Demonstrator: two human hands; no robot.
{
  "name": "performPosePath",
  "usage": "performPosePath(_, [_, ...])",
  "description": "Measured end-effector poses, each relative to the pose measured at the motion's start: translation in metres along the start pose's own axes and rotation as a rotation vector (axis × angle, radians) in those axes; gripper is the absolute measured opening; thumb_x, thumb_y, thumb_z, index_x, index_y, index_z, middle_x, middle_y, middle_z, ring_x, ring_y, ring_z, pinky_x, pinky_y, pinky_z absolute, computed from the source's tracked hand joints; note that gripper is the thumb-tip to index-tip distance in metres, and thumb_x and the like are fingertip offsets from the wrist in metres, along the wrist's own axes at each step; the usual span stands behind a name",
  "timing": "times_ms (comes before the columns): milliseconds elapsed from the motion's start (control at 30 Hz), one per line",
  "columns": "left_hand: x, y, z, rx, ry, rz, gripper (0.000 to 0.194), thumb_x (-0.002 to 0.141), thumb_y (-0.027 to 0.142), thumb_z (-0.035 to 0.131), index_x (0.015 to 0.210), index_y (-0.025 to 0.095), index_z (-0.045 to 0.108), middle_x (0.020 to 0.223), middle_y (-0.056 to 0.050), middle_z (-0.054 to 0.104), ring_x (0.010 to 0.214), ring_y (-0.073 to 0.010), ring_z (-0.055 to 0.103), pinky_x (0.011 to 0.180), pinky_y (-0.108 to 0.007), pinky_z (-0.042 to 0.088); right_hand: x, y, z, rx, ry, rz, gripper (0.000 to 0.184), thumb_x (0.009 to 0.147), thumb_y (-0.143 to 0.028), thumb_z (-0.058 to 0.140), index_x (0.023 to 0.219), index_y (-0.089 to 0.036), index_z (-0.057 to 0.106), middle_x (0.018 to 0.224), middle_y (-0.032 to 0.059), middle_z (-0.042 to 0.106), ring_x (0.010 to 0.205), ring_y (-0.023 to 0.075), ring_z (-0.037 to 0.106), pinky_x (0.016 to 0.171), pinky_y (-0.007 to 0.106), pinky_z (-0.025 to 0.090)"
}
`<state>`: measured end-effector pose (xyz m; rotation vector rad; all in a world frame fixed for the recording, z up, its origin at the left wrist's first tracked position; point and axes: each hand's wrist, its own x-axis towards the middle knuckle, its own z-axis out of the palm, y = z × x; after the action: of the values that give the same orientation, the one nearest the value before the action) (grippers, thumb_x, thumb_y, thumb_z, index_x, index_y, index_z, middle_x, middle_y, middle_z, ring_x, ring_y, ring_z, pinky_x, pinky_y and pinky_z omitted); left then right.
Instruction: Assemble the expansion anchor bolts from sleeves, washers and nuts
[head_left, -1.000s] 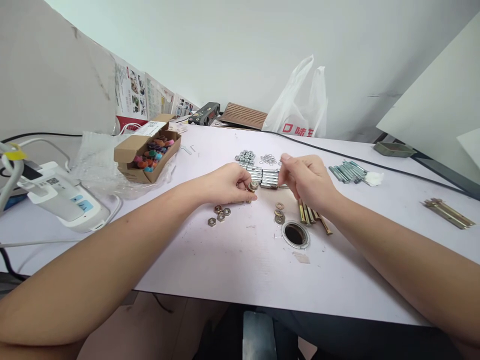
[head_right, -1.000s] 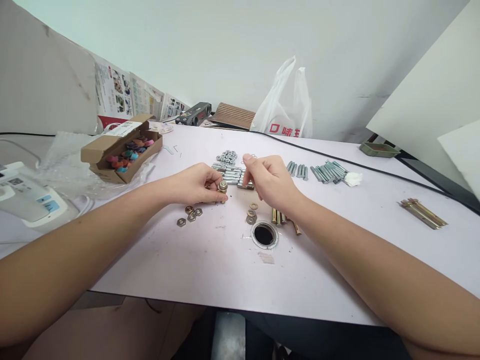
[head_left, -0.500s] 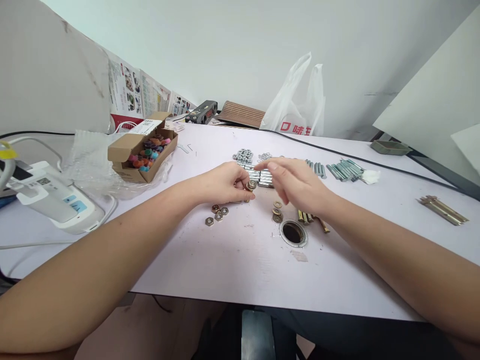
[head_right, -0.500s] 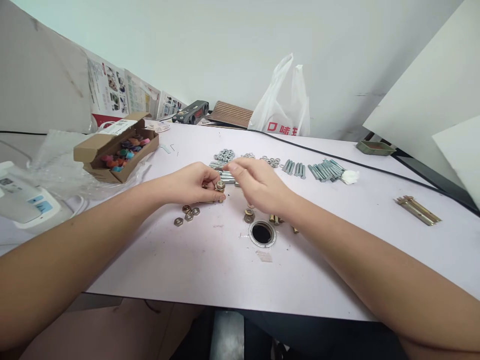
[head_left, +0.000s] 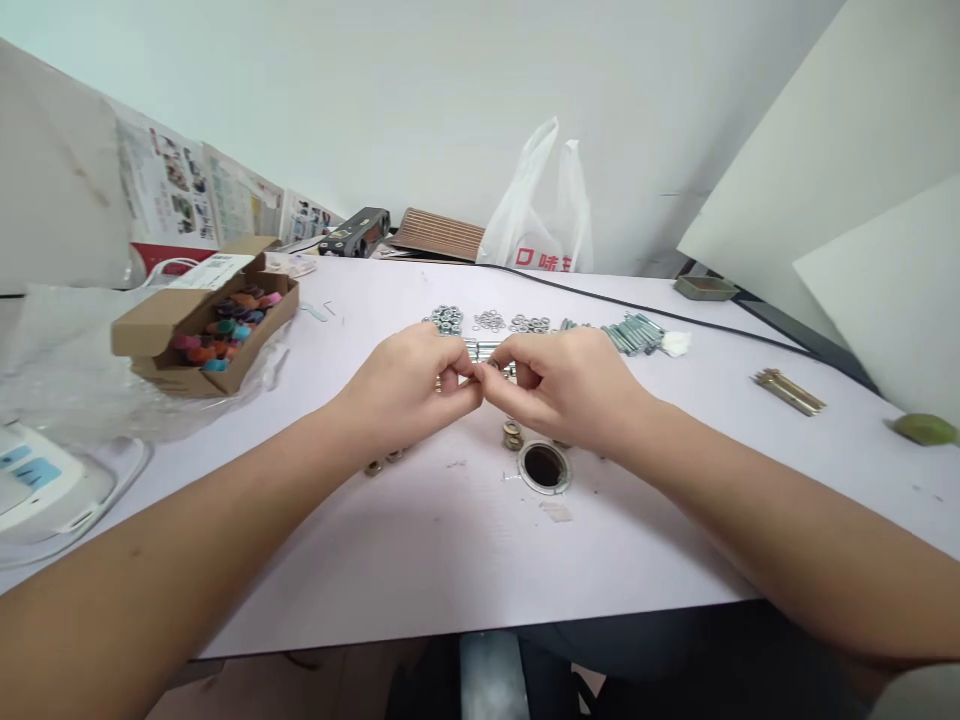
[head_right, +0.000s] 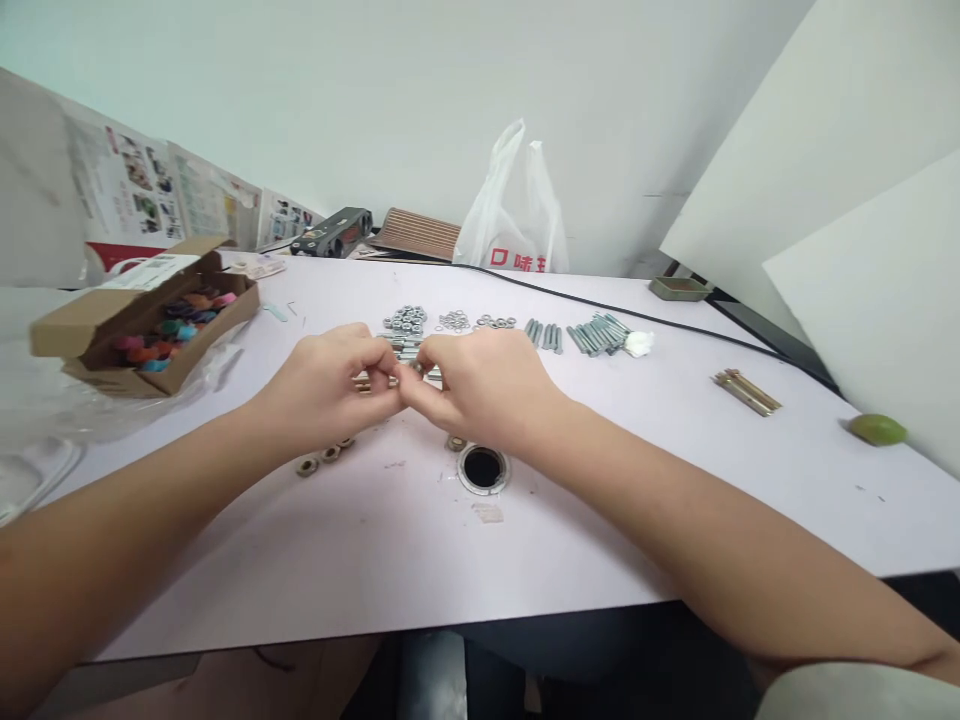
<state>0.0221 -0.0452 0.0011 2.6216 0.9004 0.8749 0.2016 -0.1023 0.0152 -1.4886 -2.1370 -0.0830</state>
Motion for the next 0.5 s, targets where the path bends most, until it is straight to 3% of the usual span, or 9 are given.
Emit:
performPosePath(167, [-0.004, 0.013, 0.004, 0.147, 0.017, 0.246, 0.025, 0.082, 0.025, 0.052, 0.059, 0.021, 0.043, 0.055, 0.000, 0.049, 0.064, -0.0159, 0.045, 0.061, -0.029, 0.036, -0.021, -0.012, -0.020, 0.001, -0.104, 0.192, 0.042, 0.091, -0.038, 0.041, 0.055, -0.017, 0.045, 0.049, 0.0006, 0.048, 0.046, 0.0091, 0.033, 0.050, 0.028, 0.019])
performPosePath(333, [-0.009, 0.025, 0.011, 0.305, 0.064, 0.488, 0.028, 0.086, 0.024, 0.052, 0.058, 0.021, 0.044, 0.054, 0.000, 0.046, 0.060, -0.0166, 0.040, 0.060, -0.032, 0.035, -0.043, -0.018, -0.033, 0.190, -0.212, 0.301, 0.046, 0.094, -0.036, 0.035, 0.052, -0.017, 0.035, 0.046, -0.0013, 0.038, 0.044, 0.0077, 0.029, 0.046, 0.027, 0.020])
performPosePath(500, [-0.018, 0.038, 0.001, 0.267, 0.006, 0.679, 0.019, 0.083, 0.037, 0.061, 0.078, 0.019, 0.059, 0.062, -0.002, 0.054, 0.064, -0.0181, 0.045, 0.061, -0.033, 0.038, -0.073, 0.005, -0.068, 0.265, -0.308, 0.505, 0.050, 0.096, -0.048, 0.032, 0.055, -0.018, 0.036, 0.047, -0.0023, 0.032, 0.043, 0.0079, 0.027, 0.043, 0.027, 0.021])
